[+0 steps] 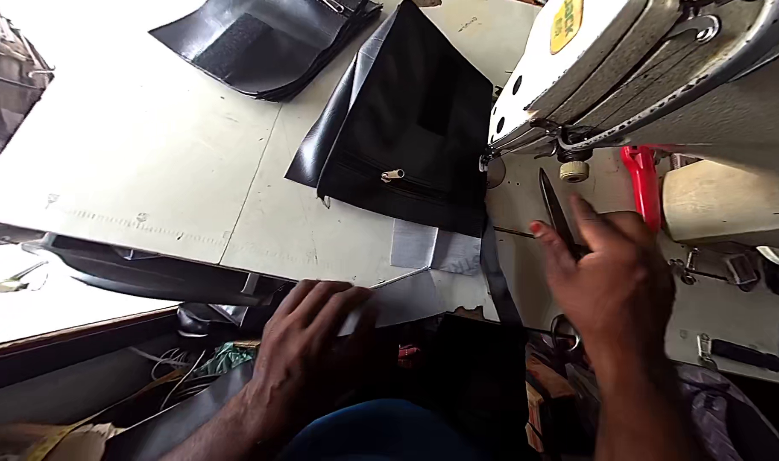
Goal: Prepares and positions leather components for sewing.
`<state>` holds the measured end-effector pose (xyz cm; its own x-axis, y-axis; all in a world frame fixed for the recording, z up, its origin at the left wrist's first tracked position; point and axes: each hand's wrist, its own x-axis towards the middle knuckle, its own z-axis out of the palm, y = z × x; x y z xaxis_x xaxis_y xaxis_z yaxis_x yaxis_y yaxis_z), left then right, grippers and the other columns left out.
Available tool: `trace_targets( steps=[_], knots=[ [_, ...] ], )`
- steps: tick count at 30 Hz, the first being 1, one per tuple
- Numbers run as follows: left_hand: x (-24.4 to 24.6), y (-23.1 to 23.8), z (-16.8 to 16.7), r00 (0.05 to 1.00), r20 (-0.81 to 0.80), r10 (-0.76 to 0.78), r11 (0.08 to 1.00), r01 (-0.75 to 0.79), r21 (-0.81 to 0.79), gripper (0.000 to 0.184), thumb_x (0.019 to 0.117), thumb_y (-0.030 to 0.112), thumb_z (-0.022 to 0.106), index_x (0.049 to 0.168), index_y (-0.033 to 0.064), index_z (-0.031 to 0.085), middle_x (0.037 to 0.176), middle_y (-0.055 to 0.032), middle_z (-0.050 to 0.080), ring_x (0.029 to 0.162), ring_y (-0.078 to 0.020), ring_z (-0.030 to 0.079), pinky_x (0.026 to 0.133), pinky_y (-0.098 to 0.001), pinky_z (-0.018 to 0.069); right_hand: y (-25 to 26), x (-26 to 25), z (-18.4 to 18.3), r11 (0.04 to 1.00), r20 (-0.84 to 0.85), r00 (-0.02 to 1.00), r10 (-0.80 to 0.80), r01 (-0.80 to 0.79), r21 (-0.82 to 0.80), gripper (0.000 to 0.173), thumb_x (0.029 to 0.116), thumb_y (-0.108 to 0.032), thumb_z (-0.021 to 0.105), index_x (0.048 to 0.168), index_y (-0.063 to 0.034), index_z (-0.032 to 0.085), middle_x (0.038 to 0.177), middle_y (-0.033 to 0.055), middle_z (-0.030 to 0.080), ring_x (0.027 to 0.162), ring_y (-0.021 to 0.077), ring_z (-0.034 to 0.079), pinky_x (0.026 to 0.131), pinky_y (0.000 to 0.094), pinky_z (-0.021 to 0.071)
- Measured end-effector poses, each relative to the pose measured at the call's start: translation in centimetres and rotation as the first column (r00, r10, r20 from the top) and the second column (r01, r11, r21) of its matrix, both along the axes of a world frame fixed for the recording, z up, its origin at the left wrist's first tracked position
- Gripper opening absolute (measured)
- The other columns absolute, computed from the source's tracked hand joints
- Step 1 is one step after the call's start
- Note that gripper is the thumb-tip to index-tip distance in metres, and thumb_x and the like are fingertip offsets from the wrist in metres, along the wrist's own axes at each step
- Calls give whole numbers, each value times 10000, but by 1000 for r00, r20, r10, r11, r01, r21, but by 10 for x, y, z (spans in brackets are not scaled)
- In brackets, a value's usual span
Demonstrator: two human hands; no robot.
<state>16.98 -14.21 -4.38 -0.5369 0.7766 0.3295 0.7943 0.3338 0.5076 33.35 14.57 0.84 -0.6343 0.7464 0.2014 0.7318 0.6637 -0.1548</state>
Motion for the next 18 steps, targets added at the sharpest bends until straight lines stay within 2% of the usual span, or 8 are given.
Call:
trace_targets(
  steps=[3, 6, 8, 10, 11, 14, 16, 18],
  knots=[
    [-2, -34, -17, 992, -9, 130, 987, -130, -94, 348, 950, 479, 643, 1010, 152, 744, 985, -15, 735, 955, -181, 690, 816, -386, 573, 21, 10, -14, 999, 43, 999, 4, -3, -33, 648, 947, -560, 677, 1339, -45, 665, 1177, 242, 624, 1088, 439, 600, 872, 610, 508],
    [-5, -41, -23, 982, -34, 186, 975, -189, -120, 518, 920, 590, 642, 1094, 111, 737, 1089, -72, 729, 1086, -273, 667, 947, -484, 534, 25, 10, -9, 998, 25, 998, 65, -65, -8, 371, 1060, -317, 563, 1189, 8, 687, 1112, 241, 655, 1044, 431, 638, 877, 601, 525],
    [-4, -39, -26, 981, 18, 193, 976, -190, -106, 563, 909, 625, 637, 1131, 114, 718, 1089, -54, 725, 1099, -255, 664, 977, -503, 519, 19, 11, 5, 997, -68, 996, 59, -62, -51, 306, 1094, -177, 433, 1214, 34, 620, 1082, 235, 673, 983, 404, 681, 838, 600, 555],
    [0, -37, -28, 975, 122, 185, 981, -175, -86, 599, 906, 638, 642, 1188, 111, 677, 1121, -48, 704, 1119, -232, 653, 1002, -490, 522, 12, 11, 20, 993, -105, 991, 83, -91, -75, 302, 1113, -216, 364, 1262, -9, 526, 1012, 171, 703, 830, 332, 717, 699, 551, 590],
    [3, -37, -30, 970, 167, 177, 983, -166, -82, 613, 909, 638, 641, 1221, 111, 652, 1150, -52, 688, 1127, -223, 644, 994, -471, 528, 6, 10, 24, 986, -73, 988, 133, -139, -91, 354, 1114, -282, 389, 1271, 4, 526, 1025, 194, 688, 815, 357, 709, 676, 574, 586],
    [7, -36, -35, 966, 200, 166, 984, -150, -92, 619, 912, 627, 639, 1237, 100, 633, 1163, -79, 661, 1091, -236, 645, 934, -471, 548, -12, 9, 7, 965, 53, 964, 261, -258, -54, 518, 1062, -472, 510, 1265, -9, 621, 1147, 227, 635, 947, 405, 679, 745, 591, 578],
    [6, -34, -35, 967, 198, 161, 985, -146, -88, 585, 917, 615, 640, 1202, 104, 644, 1114, -72, 662, 1041, -234, 654, 895, -460, 565, -14, 14, -23, 938, -42, 940, 340, -335, 92, 461, 1064, -442, 509, 1145, -36, 713, 1055, 184, 675, 951, 359, 671, 776, 519, 569],
    [4, -32, -35, 969, 203, 142, 988, -127, -86, 514, 923, 597, 637, 1138, 132, 680, 1036, -28, 673, 986, -197, 655, 856, -425, 570, -10, 14, -36, 917, -162, 913, 374, -337, 215, 405, 1068, -387, 531, 998, -40, 728, 925, 146, 678, 820, 299, 688, 660, 447, 573]
  ],
)
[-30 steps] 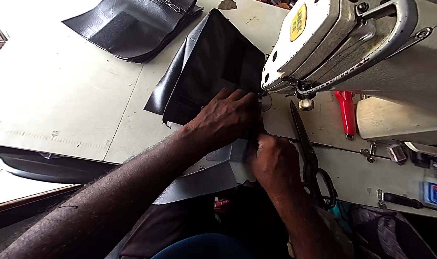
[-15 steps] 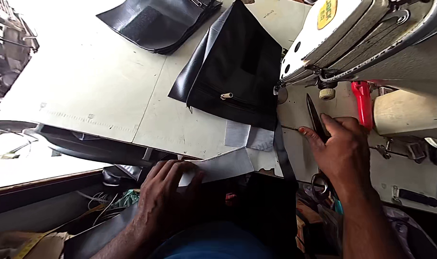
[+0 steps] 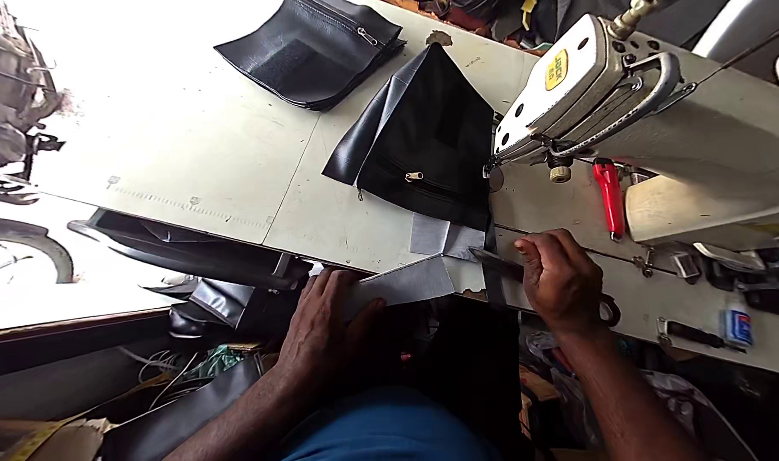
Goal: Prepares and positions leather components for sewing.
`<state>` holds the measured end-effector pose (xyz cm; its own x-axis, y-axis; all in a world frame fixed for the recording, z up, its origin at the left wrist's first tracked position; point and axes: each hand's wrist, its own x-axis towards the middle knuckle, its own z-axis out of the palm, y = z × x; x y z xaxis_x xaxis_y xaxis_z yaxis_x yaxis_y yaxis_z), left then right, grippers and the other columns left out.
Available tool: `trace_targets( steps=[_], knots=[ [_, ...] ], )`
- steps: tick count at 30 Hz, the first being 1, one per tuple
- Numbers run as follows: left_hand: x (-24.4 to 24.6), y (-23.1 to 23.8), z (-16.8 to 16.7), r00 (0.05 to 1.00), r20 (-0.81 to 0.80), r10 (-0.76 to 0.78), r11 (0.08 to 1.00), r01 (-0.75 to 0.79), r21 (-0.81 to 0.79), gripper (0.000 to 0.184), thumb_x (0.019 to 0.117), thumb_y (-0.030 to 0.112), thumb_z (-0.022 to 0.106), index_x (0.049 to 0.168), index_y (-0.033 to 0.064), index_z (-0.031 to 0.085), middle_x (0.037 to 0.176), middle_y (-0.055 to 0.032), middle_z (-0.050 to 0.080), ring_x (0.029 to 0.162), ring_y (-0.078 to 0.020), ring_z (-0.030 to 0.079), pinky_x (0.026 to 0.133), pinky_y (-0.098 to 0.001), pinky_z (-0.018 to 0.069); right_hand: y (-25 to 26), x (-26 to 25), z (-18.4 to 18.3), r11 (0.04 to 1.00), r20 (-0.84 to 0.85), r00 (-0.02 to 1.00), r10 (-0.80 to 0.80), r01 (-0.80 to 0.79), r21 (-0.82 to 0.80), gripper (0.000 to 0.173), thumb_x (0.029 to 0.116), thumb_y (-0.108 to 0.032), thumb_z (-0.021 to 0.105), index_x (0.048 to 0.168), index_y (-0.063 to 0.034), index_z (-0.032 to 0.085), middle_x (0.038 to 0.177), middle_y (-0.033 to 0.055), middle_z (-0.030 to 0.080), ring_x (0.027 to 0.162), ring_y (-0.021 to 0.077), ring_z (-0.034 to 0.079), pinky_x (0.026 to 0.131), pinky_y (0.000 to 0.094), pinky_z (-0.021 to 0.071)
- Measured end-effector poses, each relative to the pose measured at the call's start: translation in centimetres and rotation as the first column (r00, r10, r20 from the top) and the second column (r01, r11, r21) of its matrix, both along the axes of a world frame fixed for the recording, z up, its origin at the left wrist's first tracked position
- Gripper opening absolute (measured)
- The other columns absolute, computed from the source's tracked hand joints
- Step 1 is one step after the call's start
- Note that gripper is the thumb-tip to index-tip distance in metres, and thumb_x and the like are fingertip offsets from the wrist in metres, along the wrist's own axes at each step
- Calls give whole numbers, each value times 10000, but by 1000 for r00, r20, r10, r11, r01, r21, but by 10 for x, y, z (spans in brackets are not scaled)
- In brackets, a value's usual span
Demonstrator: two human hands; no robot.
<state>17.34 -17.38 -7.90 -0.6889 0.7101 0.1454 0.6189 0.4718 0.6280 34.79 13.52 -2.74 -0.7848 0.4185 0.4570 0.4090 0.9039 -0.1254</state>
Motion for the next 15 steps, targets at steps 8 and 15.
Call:
trace_targets(
  steps=[8, 15],
  knots=[
    [-6, 2, 14, 969, 5, -246, 967, 245, 68, 355, 970, 521, 627, 862, 189, 692, 836, 52, 649, 823, -89, 643, 724, -303, 565, -4, 15, 5, 985, 154, 974, 165, -154, -84, 461, 1000, -514, 602, 1090, -78, 722, 1047, 119, 672, 1020, 310, 644, 873, 478, 544],
    [12, 10, 32, 914, 48, -403, 911, 396, 118, 376, 1032, 439, 571, 840, 124, 641, 704, -10, 615, 638, -136, 630, 568, -328, 546, -7, 11, 49, 990, 216, 971, 101, -77, -118, 446, 1093, -406, 411, 1271, -40, 592, 871, 108, 670, 643, 269, 669, 511, 463, 547]
  ],
)
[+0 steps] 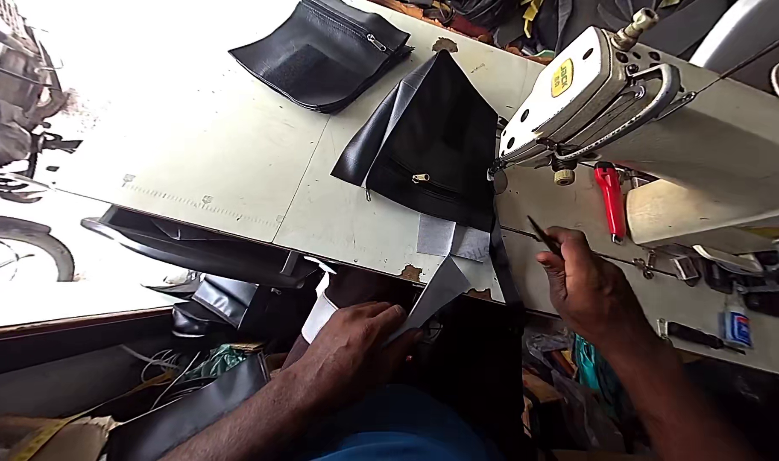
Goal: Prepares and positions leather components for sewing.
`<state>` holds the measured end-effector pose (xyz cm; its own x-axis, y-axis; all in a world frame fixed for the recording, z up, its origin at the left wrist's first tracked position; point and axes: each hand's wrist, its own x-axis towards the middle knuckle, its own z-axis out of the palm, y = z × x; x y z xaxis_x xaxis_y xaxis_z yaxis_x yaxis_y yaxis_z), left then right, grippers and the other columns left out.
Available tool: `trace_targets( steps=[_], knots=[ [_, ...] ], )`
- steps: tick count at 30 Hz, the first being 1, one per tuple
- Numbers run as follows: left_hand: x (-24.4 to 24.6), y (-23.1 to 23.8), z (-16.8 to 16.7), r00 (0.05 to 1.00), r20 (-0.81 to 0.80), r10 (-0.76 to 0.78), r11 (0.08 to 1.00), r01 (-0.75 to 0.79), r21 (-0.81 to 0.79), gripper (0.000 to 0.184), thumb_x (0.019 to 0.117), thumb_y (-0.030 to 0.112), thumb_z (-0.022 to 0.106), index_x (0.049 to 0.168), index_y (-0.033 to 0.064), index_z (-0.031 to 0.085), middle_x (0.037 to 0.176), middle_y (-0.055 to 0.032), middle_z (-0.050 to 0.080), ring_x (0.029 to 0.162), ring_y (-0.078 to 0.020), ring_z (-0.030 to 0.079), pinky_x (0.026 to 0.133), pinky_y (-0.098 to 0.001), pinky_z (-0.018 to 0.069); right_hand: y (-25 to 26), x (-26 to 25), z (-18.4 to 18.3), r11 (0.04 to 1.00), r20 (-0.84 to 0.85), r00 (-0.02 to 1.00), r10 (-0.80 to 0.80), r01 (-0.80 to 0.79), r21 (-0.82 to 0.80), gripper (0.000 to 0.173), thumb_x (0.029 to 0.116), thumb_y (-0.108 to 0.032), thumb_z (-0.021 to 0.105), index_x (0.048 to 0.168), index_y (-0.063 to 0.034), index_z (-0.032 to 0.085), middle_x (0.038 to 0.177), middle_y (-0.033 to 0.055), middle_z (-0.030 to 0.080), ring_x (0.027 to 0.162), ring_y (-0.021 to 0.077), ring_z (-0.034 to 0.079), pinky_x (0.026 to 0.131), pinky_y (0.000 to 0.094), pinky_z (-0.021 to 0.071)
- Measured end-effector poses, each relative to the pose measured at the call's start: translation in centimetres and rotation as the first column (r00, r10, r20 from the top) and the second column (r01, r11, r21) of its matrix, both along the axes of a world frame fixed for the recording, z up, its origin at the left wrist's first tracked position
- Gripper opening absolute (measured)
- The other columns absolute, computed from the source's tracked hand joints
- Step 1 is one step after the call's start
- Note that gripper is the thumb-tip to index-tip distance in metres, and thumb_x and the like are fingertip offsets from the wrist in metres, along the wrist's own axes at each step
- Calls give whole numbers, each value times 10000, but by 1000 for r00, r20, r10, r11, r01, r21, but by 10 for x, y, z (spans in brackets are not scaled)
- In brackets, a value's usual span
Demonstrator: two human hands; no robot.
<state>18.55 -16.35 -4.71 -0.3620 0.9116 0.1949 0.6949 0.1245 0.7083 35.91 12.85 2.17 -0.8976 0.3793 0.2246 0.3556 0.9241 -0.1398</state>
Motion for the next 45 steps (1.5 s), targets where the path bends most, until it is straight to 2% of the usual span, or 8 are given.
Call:
trace_targets(
  steps=[2, 5, 9, 34, 37, 41, 43, 45],
  knots=[
    [3, 2, 6, 1000, -24, -13, 1000, 13, -8, 379, 1040, 440, 555, 839, 127, 630, 693, -8, 602, 622, -140, 622, 548, -328, 533, -4, -6, 16, 996, 91, 993, 69, -64, -55, 479, 1089, -465, 374, 1267, -105, 634, 797, 36, 655, 597, 211, 642, 479, 431, 526],
    [5, 4, 13, 1000, -21, -23, 1000, 22, -16, 375, 1041, 438, 550, 839, 133, 631, 683, 3, 592, 609, -131, 612, 536, -325, 525, -14, -16, 26, 985, 331, 929, 167, -175, -6, 295, 1066, -416, 447, 975, -207, 635, 681, -42, 564, 545, 156, 605, 432, 374, 484],
    [4, 6, 16, 999, -18, -32, 999, 32, -12, 376, 1040, 433, 549, 818, 137, 615, 655, 8, 563, 571, -127, 579, 498, -323, 488, -18, -30, 25, 975, 450, 875, 179, -220, 39, 321, 1057, -429, 466, 835, -228, 581, 566, -57, 490, 483, 149, 558, 416, 357, 437],
    [12, 14, 27, 976, -78, -204, 978, 200, -57, 355, 1044, 390, 509, 801, 149, 601, 623, 13, 528, 545, -155, 575, 460, -348, 459, -31, -52, 9, 969, 437, 889, 133, -209, 131, 422, 1036, -466, 437, 750, -180, 558, 533, -15, 483, 489, 187, 570, 448, 368, 440],
    [25, 13, 38, 878, 86, -470, 870, 478, -122, 331, 1032, 379, 539, 839, 137, 656, 673, -26, 613, 613, -216, 653, 507, -446, 529, -29, -46, 15, 974, 379, 912, 158, -207, 90, 405, 1042, -447, 427, 758, -186, 547, 528, -32, 458, 465, 174, 539, 419, 364, 413],
    [55, 43, 35, 589, 305, -748, 624, 781, 24, 361, 1051, 398, 520, 910, 106, 678, 753, -78, 647, 733, -277, 666, 637, -515, 529, -18, -36, 38, 995, 363, 927, 95, -90, -33, 377, 1038, -432, 362, 775, -221, 530, 530, -71, 415, 448, 126, 473, 400, 352, 371],
    [57, 64, 28, 685, 110, -720, 692, 721, 38, 457, 1066, 489, 470, 1008, 113, 723, 970, -77, 695, 965, -263, 681, 829, -502, 563, -9, -30, 46, 999, 388, 920, 52, -48, -20, 345, 1029, -400, 342, 792, -230, 526, 530, -76, 414, 449, 120, 472, 401, 341, 360],
    [43, 82, 25, 851, -241, -467, 863, 497, 85, 372, 1074, 449, 467, 1109, 180, 722, 1174, -25, 695, 1135, -223, 649, 937, -458, 541, 1, -20, 48, 998, 428, 903, 36, -52, 24, 331, 1046, -389, 340, 847, -220, 544, 547, -61, 437, 464, 139, 505, 404, 350, 388]
  ],
)
